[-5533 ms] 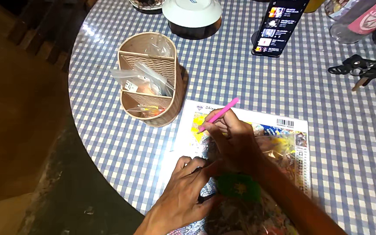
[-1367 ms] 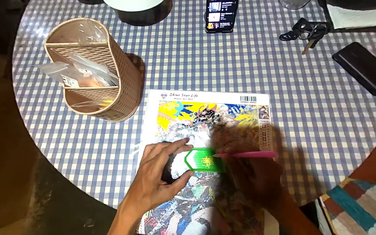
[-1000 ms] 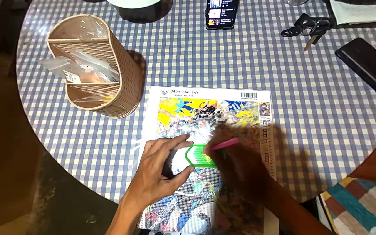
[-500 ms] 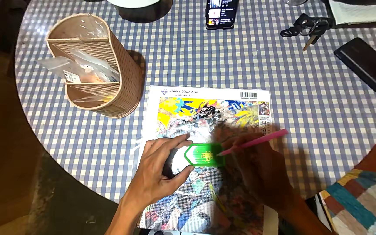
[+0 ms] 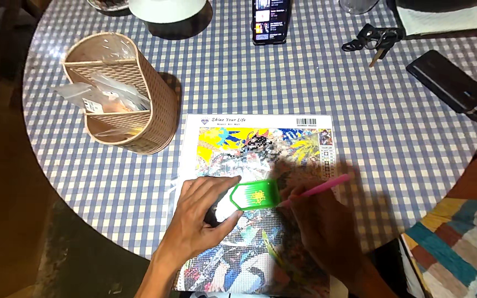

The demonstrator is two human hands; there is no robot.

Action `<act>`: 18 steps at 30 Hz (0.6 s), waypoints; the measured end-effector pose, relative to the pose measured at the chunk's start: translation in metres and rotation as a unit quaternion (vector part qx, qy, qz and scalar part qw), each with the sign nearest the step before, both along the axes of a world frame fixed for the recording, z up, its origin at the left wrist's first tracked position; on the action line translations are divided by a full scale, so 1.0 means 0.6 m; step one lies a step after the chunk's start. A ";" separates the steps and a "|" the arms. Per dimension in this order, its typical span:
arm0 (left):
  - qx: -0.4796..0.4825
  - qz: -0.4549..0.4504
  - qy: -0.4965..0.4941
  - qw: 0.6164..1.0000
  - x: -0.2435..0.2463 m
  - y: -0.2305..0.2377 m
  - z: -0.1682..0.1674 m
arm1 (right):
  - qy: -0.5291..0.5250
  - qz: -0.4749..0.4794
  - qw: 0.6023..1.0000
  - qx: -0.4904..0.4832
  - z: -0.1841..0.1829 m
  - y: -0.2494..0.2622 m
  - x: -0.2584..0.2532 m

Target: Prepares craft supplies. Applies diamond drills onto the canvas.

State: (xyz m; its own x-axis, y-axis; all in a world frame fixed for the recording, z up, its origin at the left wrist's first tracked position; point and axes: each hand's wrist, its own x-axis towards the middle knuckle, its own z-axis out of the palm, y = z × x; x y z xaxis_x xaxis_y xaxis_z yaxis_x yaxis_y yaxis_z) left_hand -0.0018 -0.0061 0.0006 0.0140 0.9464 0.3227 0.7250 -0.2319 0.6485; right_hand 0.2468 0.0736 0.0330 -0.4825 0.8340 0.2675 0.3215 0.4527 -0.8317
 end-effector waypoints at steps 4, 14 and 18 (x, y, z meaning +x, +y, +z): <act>-0.004 -0.002 0.008 1.000 0.000 -0.001 -0.001 | -0.039 -0.023 0.999 0.024 -0.003 0.000 -0.004; -0.075 -0.009 0.084 0.994 0.006 -0.009 0.030 | -0.006 -0.012 0.996 -0.087 -0.004 -0.005 0.001; -0.102 -0.026 0.132 0.986 0.008 -0.009 0.047 | 0.036 0.034 0.987 -0.154 -0.009 0.011 0.017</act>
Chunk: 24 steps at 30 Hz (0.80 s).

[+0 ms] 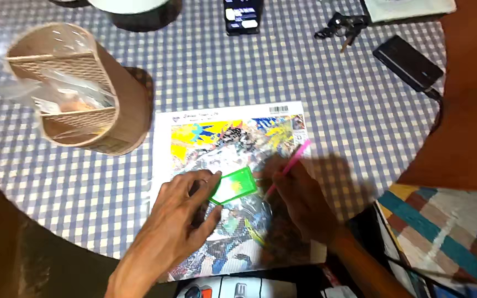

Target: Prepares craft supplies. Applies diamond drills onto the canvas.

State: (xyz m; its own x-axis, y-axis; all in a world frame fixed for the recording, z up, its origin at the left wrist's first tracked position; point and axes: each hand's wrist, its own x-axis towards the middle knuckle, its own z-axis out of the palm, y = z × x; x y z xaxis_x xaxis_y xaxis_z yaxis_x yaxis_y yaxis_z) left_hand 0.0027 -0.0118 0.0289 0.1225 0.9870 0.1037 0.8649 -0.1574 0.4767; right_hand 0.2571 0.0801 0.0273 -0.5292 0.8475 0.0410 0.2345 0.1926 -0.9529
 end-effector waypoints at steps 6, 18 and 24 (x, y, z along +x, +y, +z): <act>-0.038 -0.026 -0.005 0.999 -0.015 0.013 0.011 | 0.086 -0.013 0.995 -0.054 0.006 0.037 0.028; -0.008 -0.027 -0.026 0.999 -0.007 0.013 0.024 | 0.114 -0.005 0.992 -0.050 -0.008 0.049 0.032; -0.001 -0.025 -0.029 0.999 -0.011 0.006 0.030 | 0.124 -0.001 0.991 -0.056 -0.004 0.041 0.036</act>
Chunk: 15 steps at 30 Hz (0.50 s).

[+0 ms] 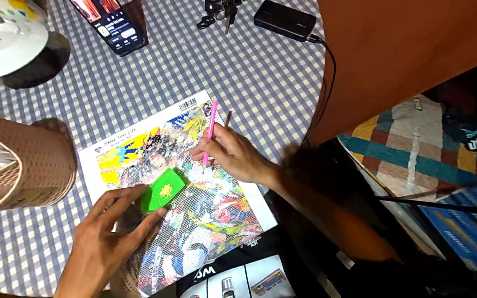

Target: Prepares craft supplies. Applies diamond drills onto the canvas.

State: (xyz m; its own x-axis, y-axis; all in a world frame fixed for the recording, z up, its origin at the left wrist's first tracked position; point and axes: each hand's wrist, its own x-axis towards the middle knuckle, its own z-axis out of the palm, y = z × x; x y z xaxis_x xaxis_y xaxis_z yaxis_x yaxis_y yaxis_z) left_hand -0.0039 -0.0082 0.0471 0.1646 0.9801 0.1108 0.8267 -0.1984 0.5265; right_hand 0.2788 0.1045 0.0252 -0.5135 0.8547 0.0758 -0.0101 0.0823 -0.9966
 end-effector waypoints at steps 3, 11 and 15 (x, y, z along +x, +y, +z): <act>0.004 -0.004 0.011 1.000 -0.004 -0.005 0.006 | 0.002 -0.004 1.000 0.010 -0.002 0.001 -0.001; 0.011 -0.011 0.005 1.000 0.000 -0.017 0.008 | -0.026 -0.011 0.999 0.043 -0.006 0.003 -0.002; 0.020 -0.007 -0.002 1.000 -0.003 -0.015 0.005 | -0.020 -0.002 0.999 0.032 -0.004 0.002 -0.002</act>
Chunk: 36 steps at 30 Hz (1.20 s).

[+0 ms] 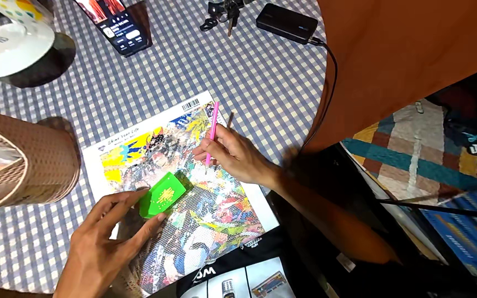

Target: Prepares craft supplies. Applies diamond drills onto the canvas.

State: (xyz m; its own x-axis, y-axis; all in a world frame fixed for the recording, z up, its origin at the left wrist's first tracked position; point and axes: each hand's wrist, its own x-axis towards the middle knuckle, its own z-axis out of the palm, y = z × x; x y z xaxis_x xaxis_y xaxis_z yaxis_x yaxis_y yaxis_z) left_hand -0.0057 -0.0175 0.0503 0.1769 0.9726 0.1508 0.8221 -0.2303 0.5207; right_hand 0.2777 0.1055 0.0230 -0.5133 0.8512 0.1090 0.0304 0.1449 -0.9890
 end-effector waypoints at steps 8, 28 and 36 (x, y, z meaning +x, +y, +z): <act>0.007 0.011 0.000 1.000 0.003 -0.006 0.006 | 0.013 0.003 1.000 -0.019 0.001 0.000 -0.003; -0.017 0.036 0.031 0.999 0.058 -0.011 -0.022 | 0.032 -0.031 0.998 -0.032 -0.017 0.004 -0.009; -0.011 0.033 0.002 0.999 0.060 -0.003 -0.026 | 0.044 -0.021 0.996 -0.080 -0.008 0.010 -0.002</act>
